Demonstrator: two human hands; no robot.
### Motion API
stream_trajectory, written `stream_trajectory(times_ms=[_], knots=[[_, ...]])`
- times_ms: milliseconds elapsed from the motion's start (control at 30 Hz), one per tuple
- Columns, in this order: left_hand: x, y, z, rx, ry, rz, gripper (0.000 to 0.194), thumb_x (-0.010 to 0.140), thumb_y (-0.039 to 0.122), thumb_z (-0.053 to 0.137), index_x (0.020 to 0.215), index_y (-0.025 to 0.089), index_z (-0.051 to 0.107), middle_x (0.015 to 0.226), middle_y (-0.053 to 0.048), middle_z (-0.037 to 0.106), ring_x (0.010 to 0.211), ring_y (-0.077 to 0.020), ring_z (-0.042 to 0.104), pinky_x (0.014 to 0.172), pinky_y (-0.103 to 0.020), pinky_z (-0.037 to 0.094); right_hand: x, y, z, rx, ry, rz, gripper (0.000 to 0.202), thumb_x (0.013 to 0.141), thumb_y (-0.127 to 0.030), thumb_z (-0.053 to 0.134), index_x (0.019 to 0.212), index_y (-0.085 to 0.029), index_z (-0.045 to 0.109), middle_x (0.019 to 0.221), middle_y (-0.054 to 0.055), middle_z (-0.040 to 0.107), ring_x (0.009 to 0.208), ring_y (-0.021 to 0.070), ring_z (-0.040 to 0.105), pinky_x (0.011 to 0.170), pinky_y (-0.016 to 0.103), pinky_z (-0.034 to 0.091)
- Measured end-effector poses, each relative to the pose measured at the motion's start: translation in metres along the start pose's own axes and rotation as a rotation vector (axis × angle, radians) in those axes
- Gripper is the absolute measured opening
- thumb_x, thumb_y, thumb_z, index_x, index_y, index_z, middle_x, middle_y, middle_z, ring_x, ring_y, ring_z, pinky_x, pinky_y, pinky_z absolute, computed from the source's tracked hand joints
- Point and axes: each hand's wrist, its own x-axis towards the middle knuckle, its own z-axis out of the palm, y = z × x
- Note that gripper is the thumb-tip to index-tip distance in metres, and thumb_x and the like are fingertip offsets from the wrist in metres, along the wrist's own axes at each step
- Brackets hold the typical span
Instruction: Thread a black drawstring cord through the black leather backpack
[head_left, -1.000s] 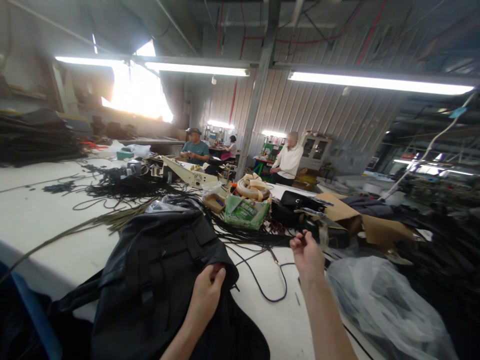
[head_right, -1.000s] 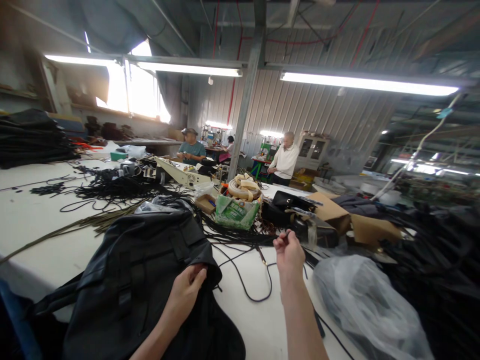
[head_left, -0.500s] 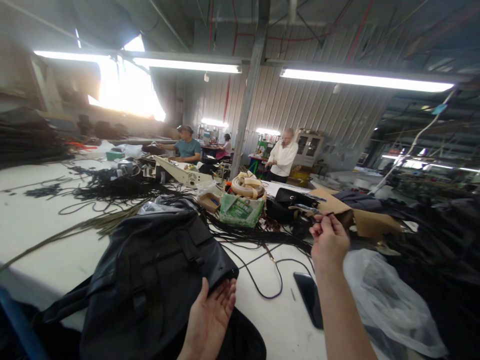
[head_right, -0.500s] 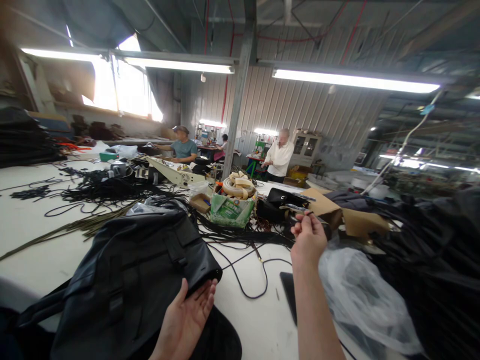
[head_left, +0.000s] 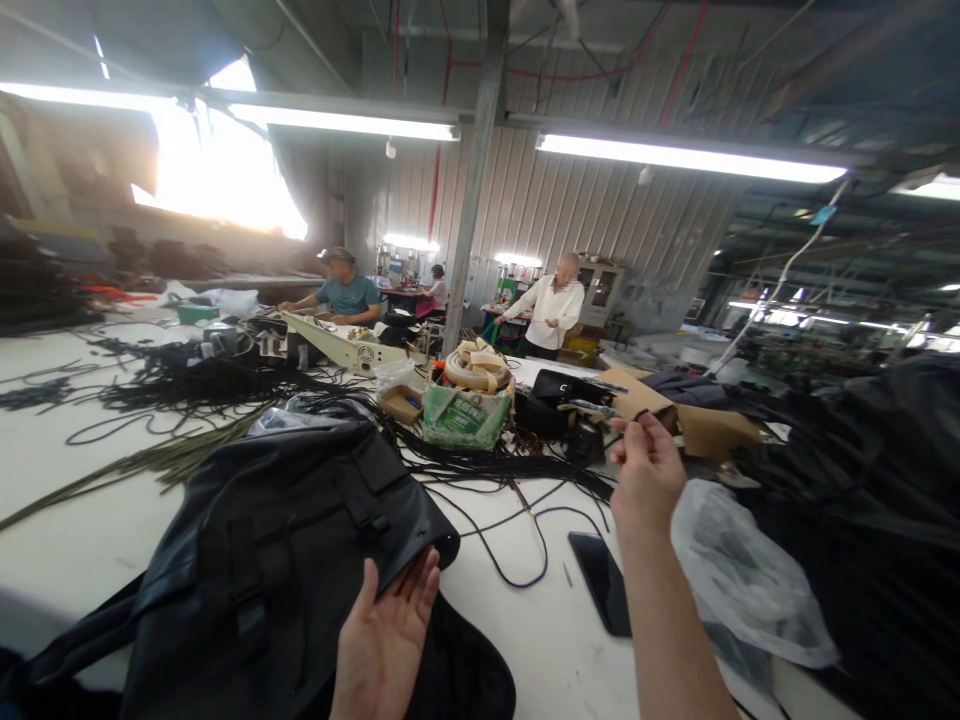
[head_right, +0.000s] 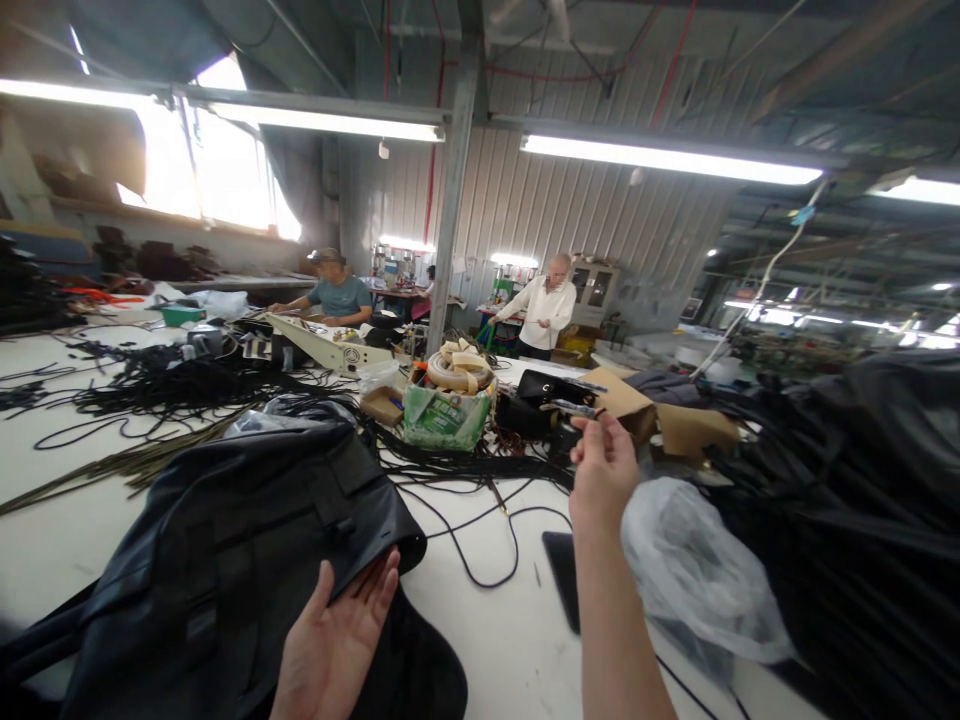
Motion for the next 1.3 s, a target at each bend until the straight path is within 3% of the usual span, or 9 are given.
stream_trajectory(times_ms=[67,233,300,400,700,900,1033,1167,1300], knots=[[0.003,-0.008,0.003,-0.008,0.014,-0.029,0.034,0.113,0.028,0.058,0.118,0.001,0.079,0.146,-0.032,0.071,0.138,-0.0413,0.071,0.108,-0.048,0.068,-0.020,0.000,0.009,-0.112,-0.162,-0.037,0.049,0.092,-0.052,0.085,0.126,-0.019,0.073,0.099,0.006,0.082,0.062,0.0111,0.053,0.057,0.023,0.044],[0.014,-0.031,0.016,0.075,0.095,-0.001,0.024,0.111,0.013,0.058,0.121,0.001,0.077,0.138,-0.031,0.076,0.131,-0.0350,0.076,0.102,-0.039,0.071,-0.091,0.004,0.036,-0.530,-0.967,-0.333,0.020,0.113,-0.033,0.062,0.114,-0.023,0.079,0.105,0.007,0.082,0.092,0.0201,0.075,0.082,0.029,0.056],[0.015,-0.035,0.016,0.102,0.097,0.022,0.022,0.108,0.009,0.061,0.121,0.000,0.077,0.134,-0.032,0.077,0.129,-0.0354,0.077,0.102,-0.038,0.071,-0.117,0.010,0.044,-0.661,-1.207,-0.468,0.021,0.113,-0.021,0.058,0.115,-0.025,0.078,0.108,0.005,0.079,0.092,0.0181,0.074,0.082,0.027,0.054],[0.015,-0.035,0.010,0.132,0.053,0.040,0.022,0.099,0.003,0.071,0.119,0.003,0.080,0.137,-0.027,0.078,0.133,-0.0371,0.075,0.110,-0.043,0.067,-0.142,0.022,0.055,-0.791,-1.422,-0.618,0.023,0.107,-0.007,0.061,0.105,-0.023,0.076,0.104,0.003,0.074,0.091,0.0183,0.070,0.079,0.027,0.049],[0.023,-0.040,-0.008,0.159,-0.033,0.094,0.031,0.075,0.007,0.091,0.106,0.009,0.087,0.136,-0.023,0.080,0.146,-0.0428,0.064,0.123,-0.052,0.056,-0.151,0.047,0.069,-0.901,-1.567,-0.745,0.019,0.105,-0.005,0.062,0.106,-0.020,0.073,0.109,0.006,0.070,0.099,0.0220,0.064,0.086,0.032,0.047],[0.023,-0.045,-0.011,0.168,-0.111,0.149,0.040,0.073,0.004,0.091,0.111,0.014,0.087,0.136,-0.019,0.081,0.142,-0.0391,0.068,0.119,-0.049,0.059,-0.155,0.049,0.073,-0.889,-1.661,-0.744,0.017,0.103,-0.006,0.066,0.097,-0.019,0.074,0.107,0.006,0.071,0.095,0.0223,0.063,0.086,0.033,0.049],[0.020,-0.044,-0.001,0.177,-0.075,0.156,0.044,0.076,0.001,0.089,0.117,0.015,0.084,0.131,-0.017,0.082,0.134,-0.0359,0.074,0.114,-0.046,0.063,-0.158,0.054,0.072,-0.832,-1.713,-0.668,0.016,0.098,-0.006,0.070,0.097,-0.020,0.077,0.108,0.004,0.072,0.095,0.0204,0.065,0.082,0.029,0.050],[0.023,-0.044,0.010,0.276,0.079,0.140,0.020,0.088,-0.002,0.080,0.106,0.009,0.080,0.110,-0.020,0.084,0.101,-0.0280,0.084,0.091,-0.037,0.071,-0.162,0.058,0.067,-0.771,-1.716,-0.567,0.024,0.094,-0.004,0.069,0.106,-0.021,0.082,0.110,0.004,0.075,0.098,0.0209,0.068,0.086,0.029,0.054],[0.029,-0.043,0.016,0.349,0.202,0.127,0.005,0.097,0.004,0.074,0.094,0.005,0.077,0.080,-0.013,0.077,0.061,-0.0178,0.074,0.057,-0.028,0.067,-0.161,0.053,0.058,-0.696,-1.679,-0.474,0.047,0.091,0.004,0.058,0.124,-0.021,0.081,0.122,0.007,0.079,0.116,0.0223,0.070,0.102,0.031,0.056]])
